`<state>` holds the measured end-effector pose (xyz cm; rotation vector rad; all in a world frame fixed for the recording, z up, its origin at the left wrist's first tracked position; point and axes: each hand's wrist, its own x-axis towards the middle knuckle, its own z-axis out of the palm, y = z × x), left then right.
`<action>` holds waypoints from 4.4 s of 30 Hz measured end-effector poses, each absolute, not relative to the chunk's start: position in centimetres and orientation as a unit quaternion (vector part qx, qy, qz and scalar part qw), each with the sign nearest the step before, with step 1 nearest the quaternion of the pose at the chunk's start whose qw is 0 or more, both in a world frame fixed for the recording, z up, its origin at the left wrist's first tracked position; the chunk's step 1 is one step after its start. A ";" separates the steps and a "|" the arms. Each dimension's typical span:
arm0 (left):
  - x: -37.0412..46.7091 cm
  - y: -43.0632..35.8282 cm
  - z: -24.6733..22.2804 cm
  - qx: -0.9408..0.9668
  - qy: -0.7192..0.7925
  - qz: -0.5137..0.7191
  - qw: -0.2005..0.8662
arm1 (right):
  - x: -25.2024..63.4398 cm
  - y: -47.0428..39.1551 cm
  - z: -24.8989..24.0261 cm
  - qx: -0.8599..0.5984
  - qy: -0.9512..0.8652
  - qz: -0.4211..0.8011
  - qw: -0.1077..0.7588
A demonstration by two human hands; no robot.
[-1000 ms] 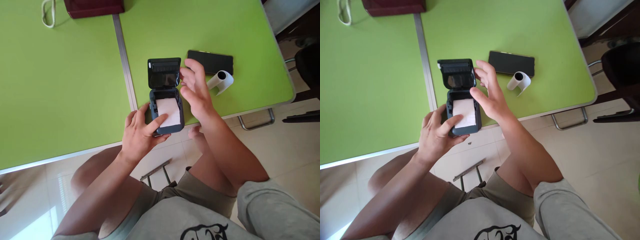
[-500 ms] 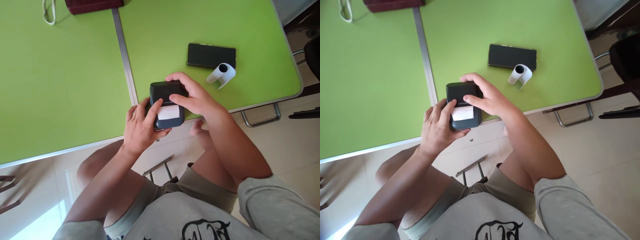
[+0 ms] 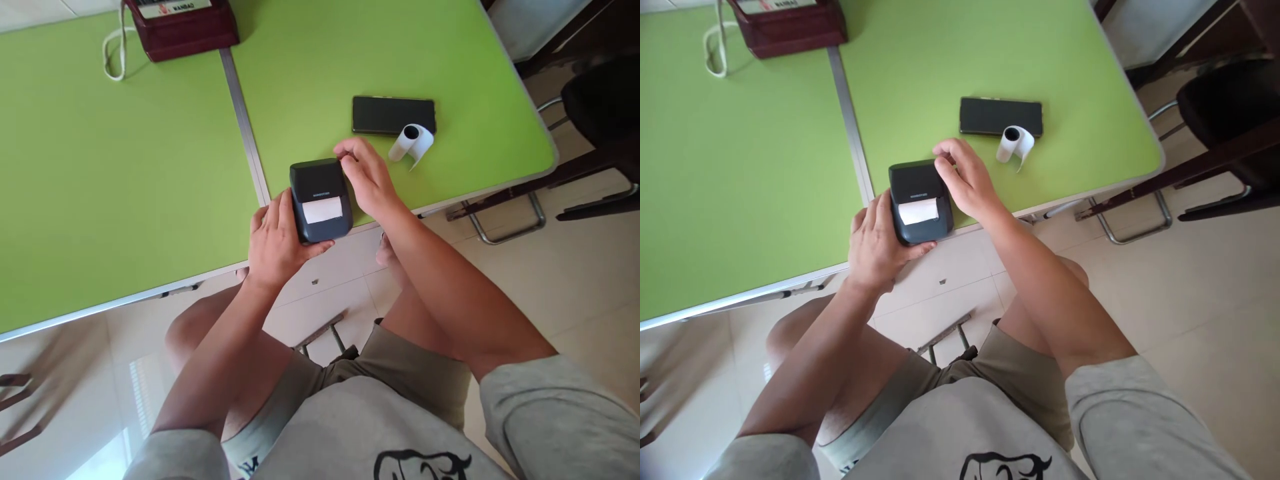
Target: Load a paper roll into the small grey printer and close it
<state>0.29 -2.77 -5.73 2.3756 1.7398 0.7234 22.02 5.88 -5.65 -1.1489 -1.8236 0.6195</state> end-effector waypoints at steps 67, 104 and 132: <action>0.3 -4.2 -4.8 0.797 0.553 0.235 0.058 | 18.7 5.6 3.9 -0.541 -0.827 0.145 -0.033; 0.0 -3.6 -5.2 0.805 0.538 0.246 0.043 | 24.2 3.5 -2.0 -0.625 -0.690 0.167 0.324; -0.2 -3.6 -5.1 0.810 0.540 0.226 0.043 | 22.0 3.0 3.5 -0.452 -0.777 0.187 0.397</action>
